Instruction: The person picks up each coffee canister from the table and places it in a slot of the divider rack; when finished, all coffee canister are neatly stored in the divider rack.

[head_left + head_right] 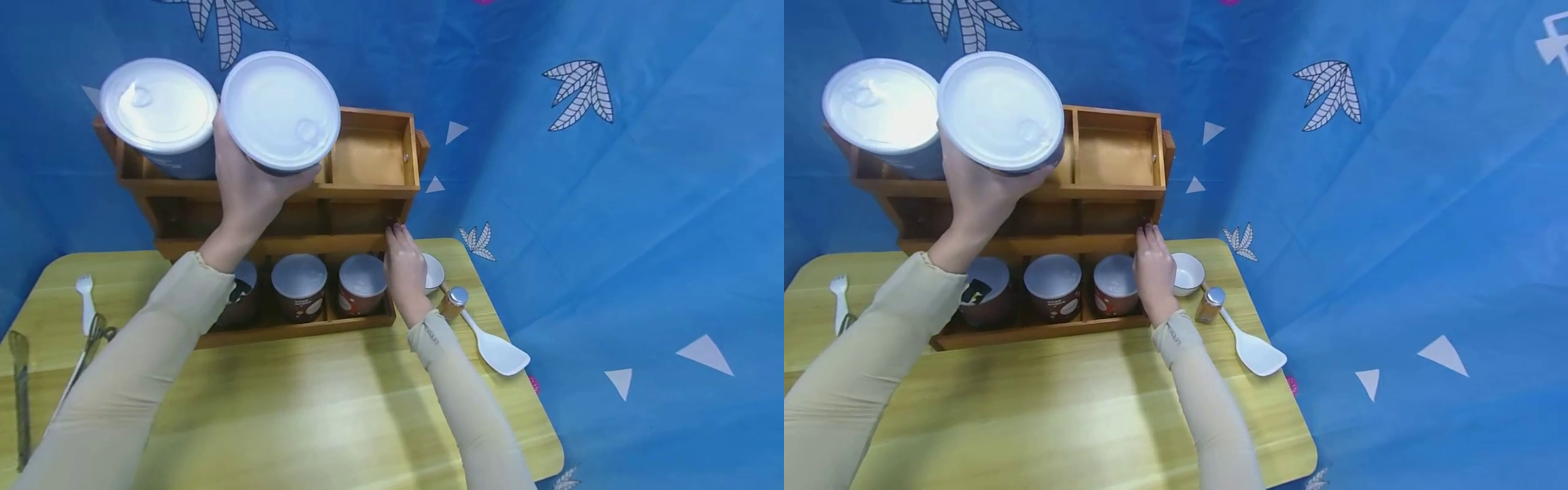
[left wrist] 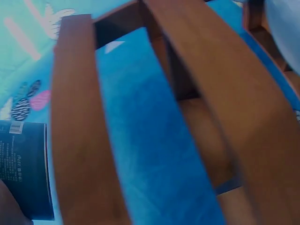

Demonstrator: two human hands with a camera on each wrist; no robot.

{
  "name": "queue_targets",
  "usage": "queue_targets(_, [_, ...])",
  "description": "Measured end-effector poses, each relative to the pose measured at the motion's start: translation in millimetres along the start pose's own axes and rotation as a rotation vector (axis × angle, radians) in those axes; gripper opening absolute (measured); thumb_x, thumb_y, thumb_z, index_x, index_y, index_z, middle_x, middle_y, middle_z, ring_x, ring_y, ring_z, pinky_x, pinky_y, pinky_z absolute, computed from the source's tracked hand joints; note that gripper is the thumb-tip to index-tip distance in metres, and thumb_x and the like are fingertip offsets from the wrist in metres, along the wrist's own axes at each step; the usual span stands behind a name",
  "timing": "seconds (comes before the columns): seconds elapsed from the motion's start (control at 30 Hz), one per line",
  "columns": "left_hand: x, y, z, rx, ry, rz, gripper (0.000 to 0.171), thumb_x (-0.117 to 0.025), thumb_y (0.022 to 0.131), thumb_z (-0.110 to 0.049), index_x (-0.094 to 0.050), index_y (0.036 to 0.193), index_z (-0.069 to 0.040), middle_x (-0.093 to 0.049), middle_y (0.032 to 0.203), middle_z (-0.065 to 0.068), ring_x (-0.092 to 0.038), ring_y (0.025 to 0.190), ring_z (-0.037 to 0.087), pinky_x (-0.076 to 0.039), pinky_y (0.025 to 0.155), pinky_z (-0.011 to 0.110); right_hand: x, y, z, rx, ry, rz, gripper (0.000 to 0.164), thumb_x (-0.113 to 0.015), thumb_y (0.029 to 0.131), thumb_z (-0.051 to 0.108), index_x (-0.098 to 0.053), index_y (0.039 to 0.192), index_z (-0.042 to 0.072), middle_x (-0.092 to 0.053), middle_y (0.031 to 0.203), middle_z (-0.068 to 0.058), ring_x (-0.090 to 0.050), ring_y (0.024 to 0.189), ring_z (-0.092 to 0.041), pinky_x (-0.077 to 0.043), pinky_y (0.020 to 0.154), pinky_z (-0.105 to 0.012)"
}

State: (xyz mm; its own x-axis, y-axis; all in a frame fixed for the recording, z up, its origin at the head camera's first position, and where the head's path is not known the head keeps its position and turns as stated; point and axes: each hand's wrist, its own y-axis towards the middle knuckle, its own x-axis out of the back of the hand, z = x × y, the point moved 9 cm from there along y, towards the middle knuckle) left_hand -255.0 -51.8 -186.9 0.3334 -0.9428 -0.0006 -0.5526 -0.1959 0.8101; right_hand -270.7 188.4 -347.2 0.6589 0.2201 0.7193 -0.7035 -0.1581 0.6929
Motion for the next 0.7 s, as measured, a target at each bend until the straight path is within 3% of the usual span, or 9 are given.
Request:
queue_targets(0.13, [1.5, -4.3, 11.7, -0.018, 0.049, 0.019, 0.101, -0.088, 0.066, -0.017, -0.029, 0.146, 0.001, -0.042, 0.15, 0.011, -0.042, 0.137, 0.012, -0.032, 0.119, 0.029, 0, -2, 9, 0.02, 0.017, -0.01, 0.03, -0.063, 0.087, 0.0, -0.071, 0.116, 0.001, -0.071, 0.121, -0.015, -0.066, 0.117, -0.028, -0.057, 0.095, -0.036])
queue_targets(0.4, [5.8, -3.6, 36.8, 0.226, 0.144, 0.08, 0.112, -0.091, 0.065, -0.016, -0.021, 0.151, -0.007, -0.035, 0.156, 0.002, -0.035, 0.142, 0.004, -0.024, 0.121, 0.021, 2, -1, 13, 0.029, 0.036, -0.03, 0.028, -0.06, 0.09, 0.0, -0.071, 0.116, 0.001, -0.071, 0.12, -0.015, -0.066, 0.117, -0.028, -0.056, 0.096, -0.036])
queue_targets(0.7, [8.4, -0.2, 59.2, 0.339, 0.207, 0.154, 0.118, -0.091, 0.067, -0.023, -0.014, 0.156, -0.019, -0.031, 0.159, -0.006, -0.029, 0.145, 0.002, -0.02, 0.122, 0.021, 5, 7, 14, 0.03, 0.037, -0.028, 0.027, -0.058, 0.093, 0.001, -0.071, 0.117, 0.001, -0.07, 0.122, -0.014, -0.065, 0.119, -0.027, -0.056, 0.096, -0.036])
